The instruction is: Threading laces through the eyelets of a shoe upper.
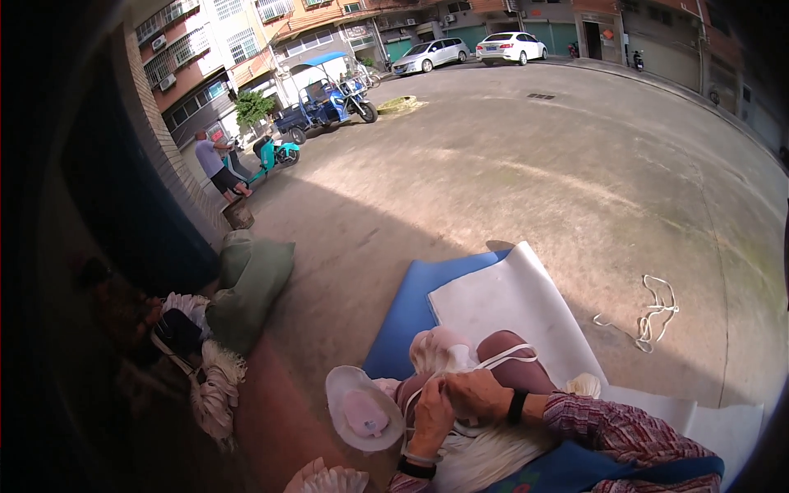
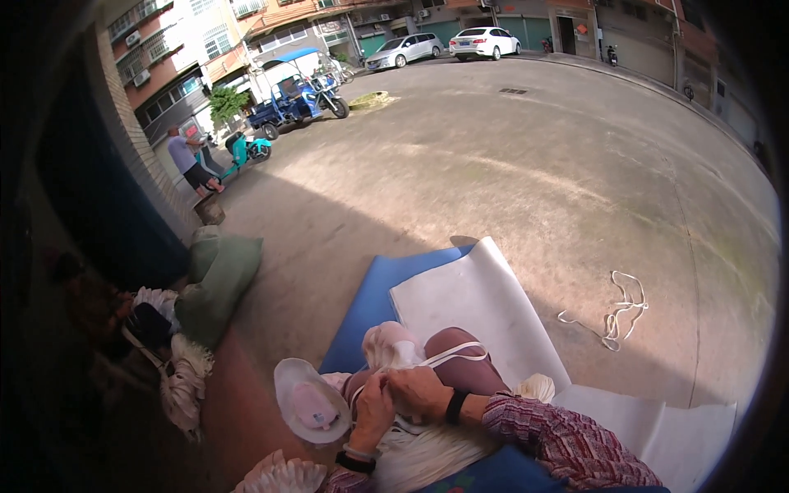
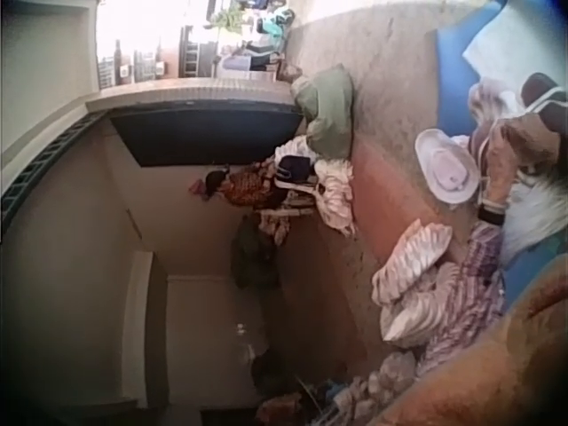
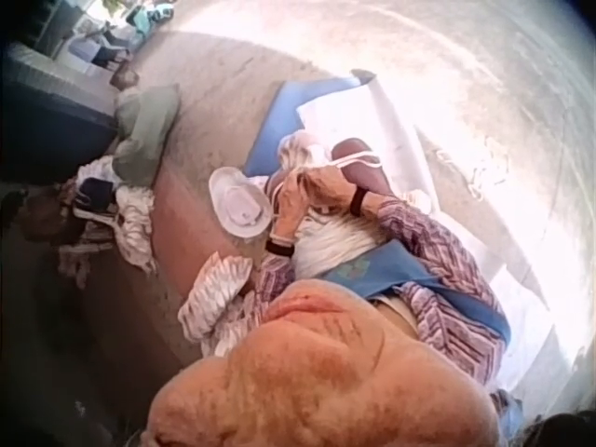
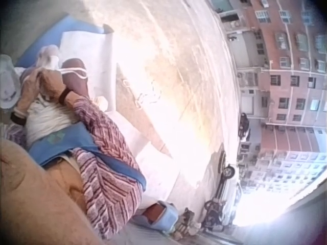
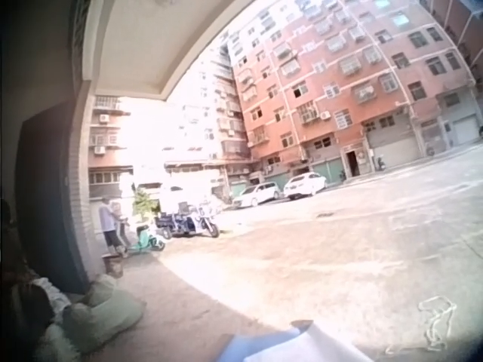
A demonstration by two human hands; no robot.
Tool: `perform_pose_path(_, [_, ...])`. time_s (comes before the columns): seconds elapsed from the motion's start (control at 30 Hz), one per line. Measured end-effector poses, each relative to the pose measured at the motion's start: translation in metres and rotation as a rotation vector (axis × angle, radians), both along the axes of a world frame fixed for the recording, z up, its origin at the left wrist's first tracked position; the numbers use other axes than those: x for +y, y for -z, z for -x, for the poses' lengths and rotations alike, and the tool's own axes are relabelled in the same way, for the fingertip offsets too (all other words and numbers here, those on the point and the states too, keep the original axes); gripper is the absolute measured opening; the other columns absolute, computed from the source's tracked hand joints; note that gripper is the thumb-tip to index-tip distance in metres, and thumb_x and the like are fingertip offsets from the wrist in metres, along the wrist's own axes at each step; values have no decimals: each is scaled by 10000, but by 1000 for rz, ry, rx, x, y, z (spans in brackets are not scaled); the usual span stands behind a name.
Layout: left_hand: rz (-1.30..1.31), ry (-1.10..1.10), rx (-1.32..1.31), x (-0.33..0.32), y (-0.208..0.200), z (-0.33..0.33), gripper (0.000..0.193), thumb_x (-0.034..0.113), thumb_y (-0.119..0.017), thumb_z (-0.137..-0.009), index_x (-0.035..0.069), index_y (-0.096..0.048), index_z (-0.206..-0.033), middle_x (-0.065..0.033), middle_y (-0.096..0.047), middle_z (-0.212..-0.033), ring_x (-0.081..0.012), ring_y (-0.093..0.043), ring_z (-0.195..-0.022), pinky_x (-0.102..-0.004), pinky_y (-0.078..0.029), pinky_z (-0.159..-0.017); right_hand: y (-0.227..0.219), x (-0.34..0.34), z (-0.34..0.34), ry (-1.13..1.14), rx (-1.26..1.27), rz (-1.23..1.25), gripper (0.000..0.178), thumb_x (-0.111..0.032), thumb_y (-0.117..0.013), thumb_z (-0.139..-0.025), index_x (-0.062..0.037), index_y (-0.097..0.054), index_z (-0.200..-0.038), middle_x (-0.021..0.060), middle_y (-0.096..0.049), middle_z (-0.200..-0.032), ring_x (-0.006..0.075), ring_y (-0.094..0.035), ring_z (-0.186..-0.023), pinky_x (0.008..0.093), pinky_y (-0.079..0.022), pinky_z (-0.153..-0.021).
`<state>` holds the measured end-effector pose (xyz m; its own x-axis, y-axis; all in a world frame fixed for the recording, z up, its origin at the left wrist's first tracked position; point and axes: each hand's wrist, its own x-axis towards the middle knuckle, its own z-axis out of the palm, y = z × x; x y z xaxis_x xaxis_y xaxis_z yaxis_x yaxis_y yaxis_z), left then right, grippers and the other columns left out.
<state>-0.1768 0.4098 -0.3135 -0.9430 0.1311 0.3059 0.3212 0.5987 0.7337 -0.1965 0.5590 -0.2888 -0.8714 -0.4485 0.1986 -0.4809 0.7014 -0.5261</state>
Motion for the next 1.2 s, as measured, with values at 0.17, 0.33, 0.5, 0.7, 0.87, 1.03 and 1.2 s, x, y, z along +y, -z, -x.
perform_pose_path(0.17, [59,-61,103,1,-19,-12,195,31,-646,-846,-9,-565,-1019,-232,-606,-1015,-408,-597,-963,-462,-474,-842,-3,16,8,-118,-58,11,190,-163,-614,-817,-3,-600,-919,204,-673,-736,379,-684,-686,457,-544,-603])
perform_pose_path(0.33, [48,-55,96,-13,-17,-22,252,53,-671,-837,7,-550,-1053,-195,-577,-1046,-395,-553,-1022,-480,-439,-876,2,16,12,-100,-85,6,183,-139,-609,-822,15,-586,-919,225,-663,-730,397,-674,-690,475,-536,-610])
perform_pose_path(0.5, [228,-19,105,-6,-23,-27,330,96,-677,-821,31,-570,-1126,-193,-580,-1045,-393,-568,-997,-482,-434,-872,-1,19,5,-87,-105,-10,178,-135,-600,-827,21,-584,-912,231,-660,-726,401,-670,-676,478,-532,-601])
perform_pose_path(0.7, [220,-48,56,5,1,-23,372,23,-592,-828,13,-545,-1197,-227,-573,-1065,-437,-582,-1004,-499,-472,-857,9,23,3,-88,-71,19,161,-128,-602,-825,20,-577,-881,223,-647,-688,403,-664,-651,478,-531,-587])
perform_pose_path(0.87, [263,-87,164,5,0,-14,433,0,-593,-809,-12,-493,-1230,-242,-553,-1163,-423,-562,-1067,-474,-454,-921,-15,46,-6,-101,-123,299,181,-125,-568,-859,30,-570,-766,232,-579,-653,399,-612,-621,459,-478,-579])
perform_pose_path(1.03, [142,-86,63,-2,-21,-20,142,77,-640,-866,26,-602,-993,-164,-603,-1017,-342,-604,-916,-424,-470,-768,-56,71,-25,-201,-918,575,178,-130,-571,-932,7,-613,-826,-8,-497,-633,61,-441,-605,275,-396,-550])
perform_pose_path(1.2, [-391,38,-860,-26,-24,-21,469,389,-483,-1031,-23,-651,-884,-100,-664,-767,-182,-653,-708,-329,-520,-614,-87,54,-63,-910,-1116,709,175,-121,-556,-984,30,-590,-903,47,-587,-720,156,-595,-598,338,-422,-531])
